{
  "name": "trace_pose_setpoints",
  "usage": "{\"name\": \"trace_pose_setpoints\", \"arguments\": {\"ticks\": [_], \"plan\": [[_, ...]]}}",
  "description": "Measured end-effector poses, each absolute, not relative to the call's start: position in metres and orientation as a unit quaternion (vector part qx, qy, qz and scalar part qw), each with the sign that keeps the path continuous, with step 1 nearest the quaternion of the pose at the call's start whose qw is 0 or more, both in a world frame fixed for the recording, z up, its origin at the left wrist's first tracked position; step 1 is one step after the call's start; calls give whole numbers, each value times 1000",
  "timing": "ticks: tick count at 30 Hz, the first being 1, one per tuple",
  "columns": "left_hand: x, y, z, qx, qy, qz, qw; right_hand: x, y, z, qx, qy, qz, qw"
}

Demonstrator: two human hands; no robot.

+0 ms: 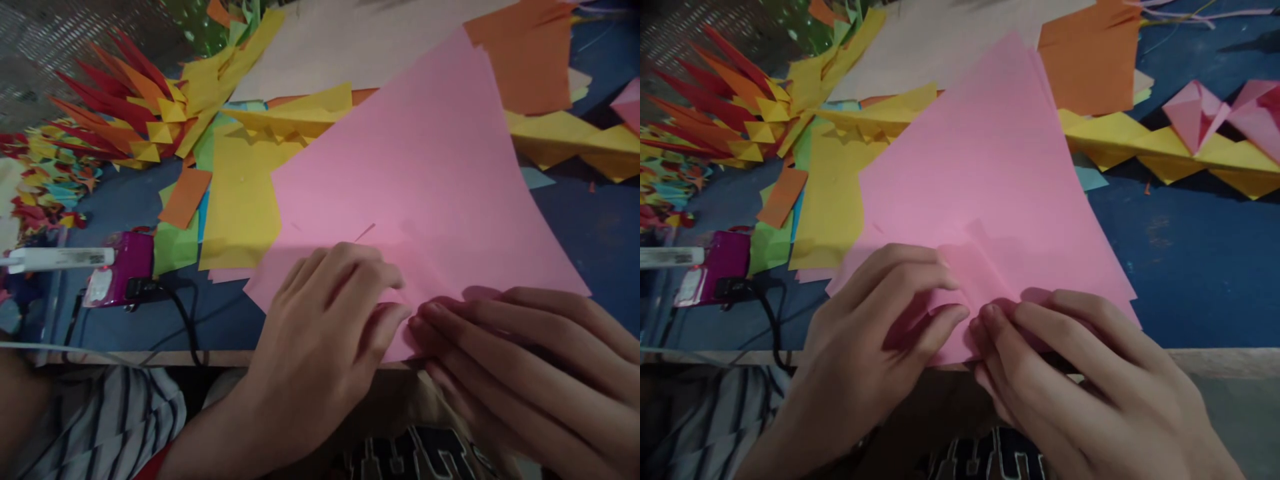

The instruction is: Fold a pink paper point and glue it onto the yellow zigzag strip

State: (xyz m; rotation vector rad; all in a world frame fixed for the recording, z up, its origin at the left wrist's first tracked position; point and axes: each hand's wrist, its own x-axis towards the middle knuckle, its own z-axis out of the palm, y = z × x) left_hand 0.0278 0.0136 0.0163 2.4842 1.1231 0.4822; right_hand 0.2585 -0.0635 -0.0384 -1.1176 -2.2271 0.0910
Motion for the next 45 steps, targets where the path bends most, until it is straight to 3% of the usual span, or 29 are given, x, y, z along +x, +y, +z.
{"name": "trace_pose_setpoints", "arguments": {"ticks": [6, 13, 24, 35, 41, 45], "plan": [[7, -13, 10, 938, 302, 167, -25, 260, -62, -36, -425, -846, 47, 319], [4, -26, 4, 910, 347, 179, -139, 261, -57, -34, -390, -871, 21, 299], [9, -30, -9, 926, 313, 209, -47, 255, -62, -26, -483, -821, 71, 296], [6, -13, 6, 960, 205, 171, -89, 272, -42, -11, -432, -873, 21, 226], [-7, 9, 18, 969, 68, 167, -171, 268, -29, -4, -397, -881, 115, 231], [-16, 25, 26, 970, 92, 181, -133, 269, -23, 11, -411, -864, 179, 230]]}}
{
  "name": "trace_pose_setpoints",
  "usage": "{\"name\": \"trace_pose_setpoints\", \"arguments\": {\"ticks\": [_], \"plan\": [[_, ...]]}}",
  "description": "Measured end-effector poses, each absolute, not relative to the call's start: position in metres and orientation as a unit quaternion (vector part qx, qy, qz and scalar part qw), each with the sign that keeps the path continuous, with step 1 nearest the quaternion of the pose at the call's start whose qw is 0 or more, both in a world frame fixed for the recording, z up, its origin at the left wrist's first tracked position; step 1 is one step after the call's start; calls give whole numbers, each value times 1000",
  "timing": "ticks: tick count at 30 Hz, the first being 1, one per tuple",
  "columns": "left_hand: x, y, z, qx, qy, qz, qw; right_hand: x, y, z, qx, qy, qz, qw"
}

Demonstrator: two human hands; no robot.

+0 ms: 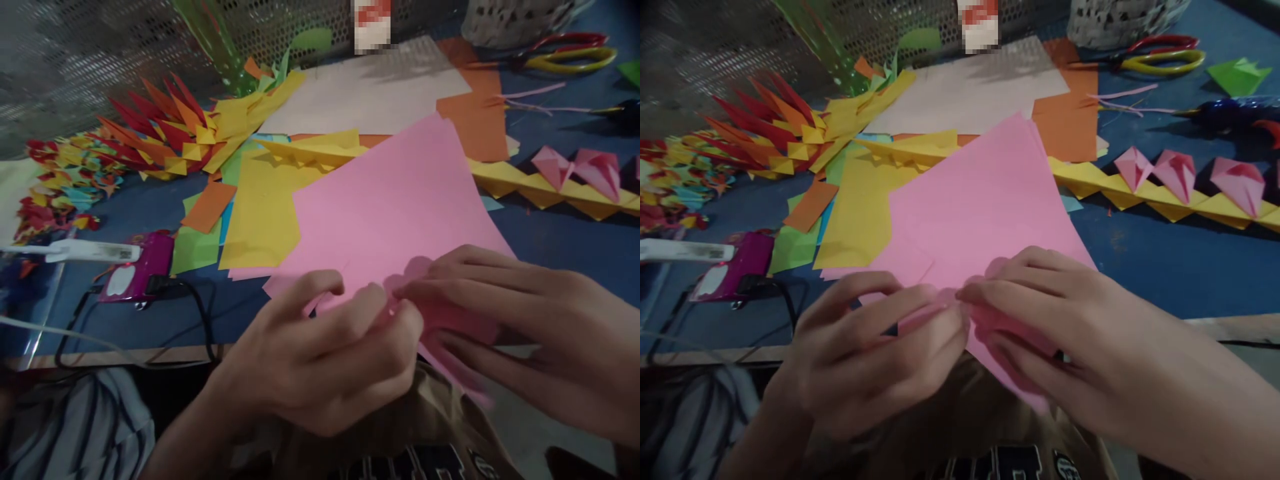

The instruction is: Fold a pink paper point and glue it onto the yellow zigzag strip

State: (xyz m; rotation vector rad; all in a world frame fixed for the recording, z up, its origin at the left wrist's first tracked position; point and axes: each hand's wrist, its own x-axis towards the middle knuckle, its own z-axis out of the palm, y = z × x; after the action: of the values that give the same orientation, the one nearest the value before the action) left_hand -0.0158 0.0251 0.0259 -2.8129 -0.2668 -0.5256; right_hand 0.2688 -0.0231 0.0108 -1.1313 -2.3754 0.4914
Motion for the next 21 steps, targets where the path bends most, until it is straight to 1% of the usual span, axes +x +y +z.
{"name": "trace_pose_setpoints", "arguments": {"ticks": [5, 8, 11, 14, 16, 18, 21], "plan": [[-18, 35, 21, -959, -137, -234, 85, 259, -19, 18, -462, -790, 310, 257], [-15, 38, 19, -952, -142, -262, 73, 252, -16, 14, -474, -769, 325, 281], [-9, 37, 20, -935, -213, -279, 45, 249, -15, 10, -494, -750, 319, 304], [-2, 31, 19, -909, -299, -281, -70, 248, -17, 6, -520, -749, 254, 323], [5, 26, 16, -899, -322, -263, -137, 247, -21, 2, -536, -754, 206, 319], [12, 23, 12, -896, -335, -249, -151, 244, -25, -2, -541, -767, 157, 308], [19, 23, 6, -892, -353, -240, -148, 243, -34, -10, -525, -804, 53, 275]]}}
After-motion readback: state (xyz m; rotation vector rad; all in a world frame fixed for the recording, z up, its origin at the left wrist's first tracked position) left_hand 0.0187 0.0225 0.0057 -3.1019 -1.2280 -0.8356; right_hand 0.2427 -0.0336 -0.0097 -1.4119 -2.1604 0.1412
